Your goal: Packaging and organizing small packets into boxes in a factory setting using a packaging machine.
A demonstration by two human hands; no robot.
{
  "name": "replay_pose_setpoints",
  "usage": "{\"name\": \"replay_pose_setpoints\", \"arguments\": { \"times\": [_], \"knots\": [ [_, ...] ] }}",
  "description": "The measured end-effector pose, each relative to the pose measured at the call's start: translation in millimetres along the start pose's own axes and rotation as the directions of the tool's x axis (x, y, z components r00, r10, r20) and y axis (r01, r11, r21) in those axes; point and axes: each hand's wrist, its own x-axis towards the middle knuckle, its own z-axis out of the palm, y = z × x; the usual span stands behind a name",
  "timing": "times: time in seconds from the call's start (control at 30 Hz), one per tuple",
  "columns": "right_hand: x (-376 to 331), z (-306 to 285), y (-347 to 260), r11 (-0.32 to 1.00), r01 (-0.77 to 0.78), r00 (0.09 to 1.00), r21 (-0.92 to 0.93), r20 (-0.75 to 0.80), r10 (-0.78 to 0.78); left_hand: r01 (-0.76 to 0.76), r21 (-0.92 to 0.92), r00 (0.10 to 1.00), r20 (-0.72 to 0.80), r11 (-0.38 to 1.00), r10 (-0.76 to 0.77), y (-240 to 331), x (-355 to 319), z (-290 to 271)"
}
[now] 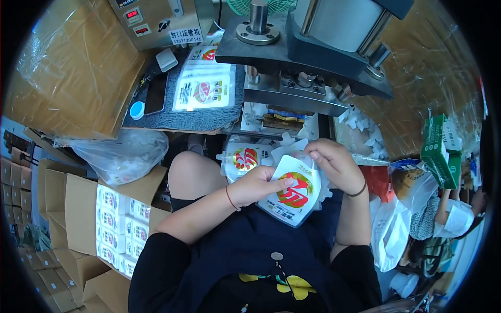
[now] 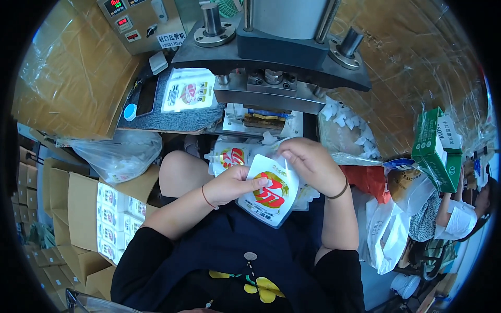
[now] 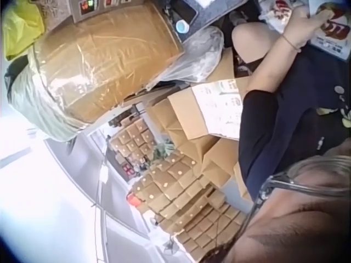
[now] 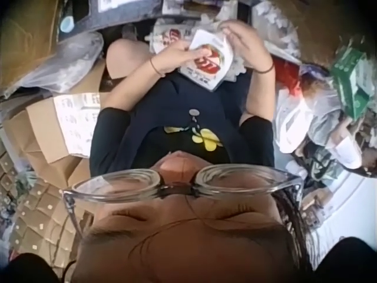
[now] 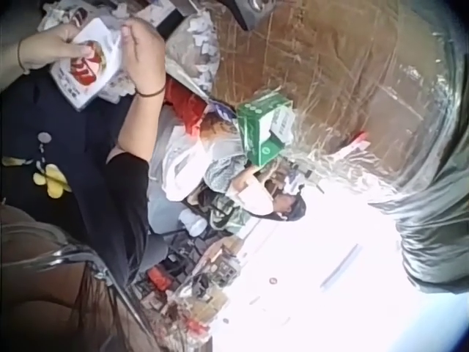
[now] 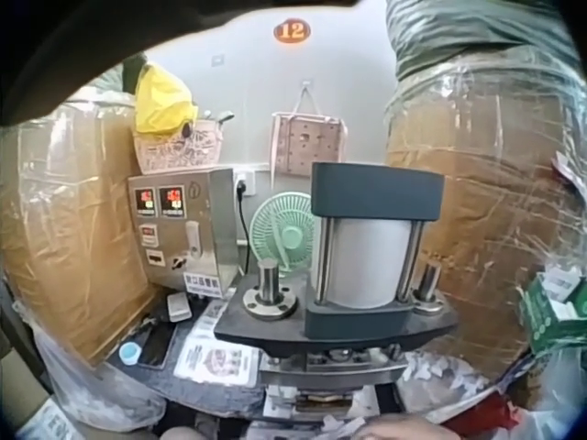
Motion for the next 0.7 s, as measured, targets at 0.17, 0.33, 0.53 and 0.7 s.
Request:
{"name": "replay_pose_setpoints", "arguments": {
  "times": [0.17, 0.33, 0.53, 0.7],
  "knots": [
    [-4, -3, -1, 0.988, -0.149, 0.95, 0.044, -0.271, 0.155, -0.012, 0.296, 0.999, 0.033, 0.955, 0.003, -22, 14, -24],
    [-4, -9, -2, 0.958, -0.139, 0.987, -0.249, -0.117, 0.113, 0.03, 0.149, 0.999, 0.029, 0.988, -0.035, -11, 9, -10],
    [-4, -11, 8, 0.994, -0.046, 0.998, -0.102, -0.053, 0.041, 0.109, -0.01, 0.989, 0.104, 0.994, -0.107, -11, 10, -5],
    [-14, -44, 70, 0.747, -0.358, 0.923, -0.56, -0.336, 0.19, -0.009, -0.067, 1.0, -0.003, 0.998, 0.009, -12, 20, -31]
  ]
}}
